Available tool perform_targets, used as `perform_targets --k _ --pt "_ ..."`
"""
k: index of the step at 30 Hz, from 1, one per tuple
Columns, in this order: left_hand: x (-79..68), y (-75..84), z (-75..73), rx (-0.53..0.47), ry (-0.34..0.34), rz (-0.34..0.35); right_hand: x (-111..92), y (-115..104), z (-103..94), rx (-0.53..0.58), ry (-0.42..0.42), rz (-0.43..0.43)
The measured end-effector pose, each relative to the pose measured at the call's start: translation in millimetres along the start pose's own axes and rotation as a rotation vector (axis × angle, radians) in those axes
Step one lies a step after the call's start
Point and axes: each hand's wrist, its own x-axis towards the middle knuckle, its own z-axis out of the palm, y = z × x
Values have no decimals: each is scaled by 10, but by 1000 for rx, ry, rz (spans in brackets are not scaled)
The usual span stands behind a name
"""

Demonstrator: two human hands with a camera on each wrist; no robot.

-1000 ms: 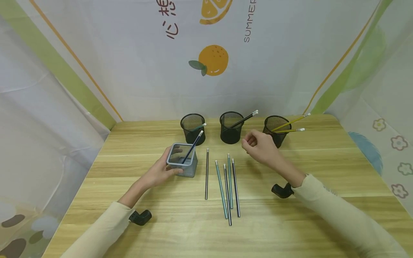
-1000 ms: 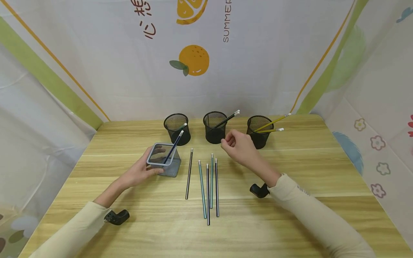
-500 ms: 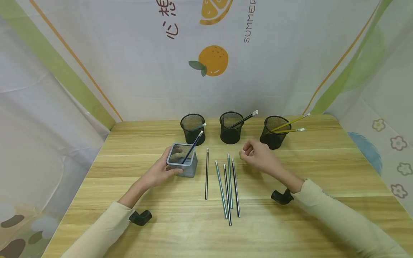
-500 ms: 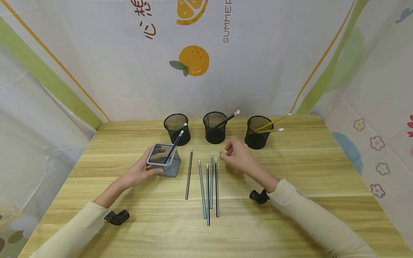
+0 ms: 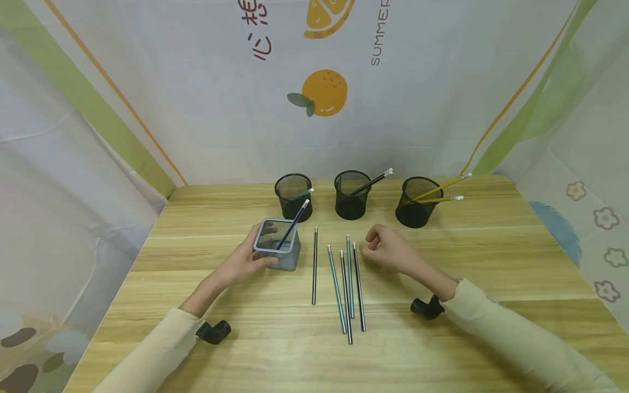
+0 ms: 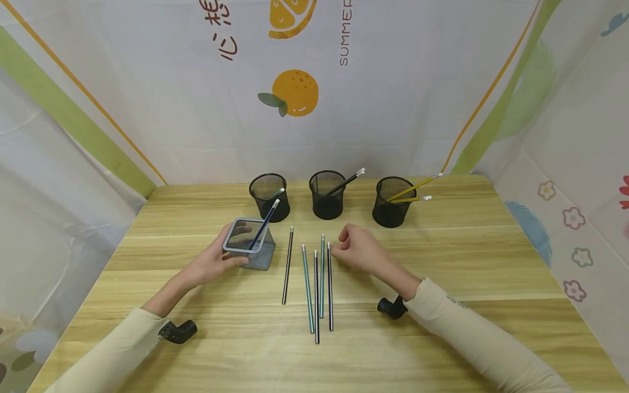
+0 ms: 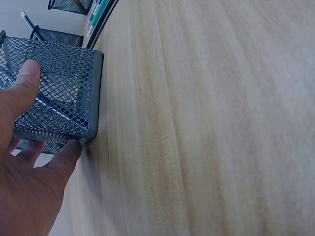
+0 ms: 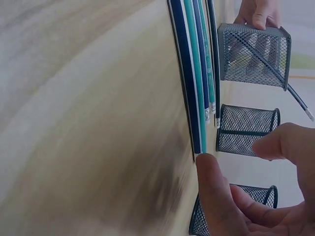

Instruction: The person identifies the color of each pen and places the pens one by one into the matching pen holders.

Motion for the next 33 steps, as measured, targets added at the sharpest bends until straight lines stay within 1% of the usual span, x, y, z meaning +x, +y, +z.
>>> perform_targets --k 4,10,12,16,21,27,33 --pt "4 -13 3 -15 6 -1 -14 -7 25 -11 0 4" --pt "1 9 4 -25 5 -31 -55 -39 95 -11 -40 8" --pt "-1 7 3 -25 3 -23 -73 -51 130 -12 -47 -1" --pt "4 -13 3 -21 2 -8 -97 -70 190 -29 -75 10" --pt "9 -17 4 -18 2 -12 -109 -91 247 -61 -95 38" --pt "5 -7 6 -10 3 -12 -97 -106 279 -107 -91 25" --pt "3 2 6 -20 -1 -22 -86 -155 280 -156 -123 20"
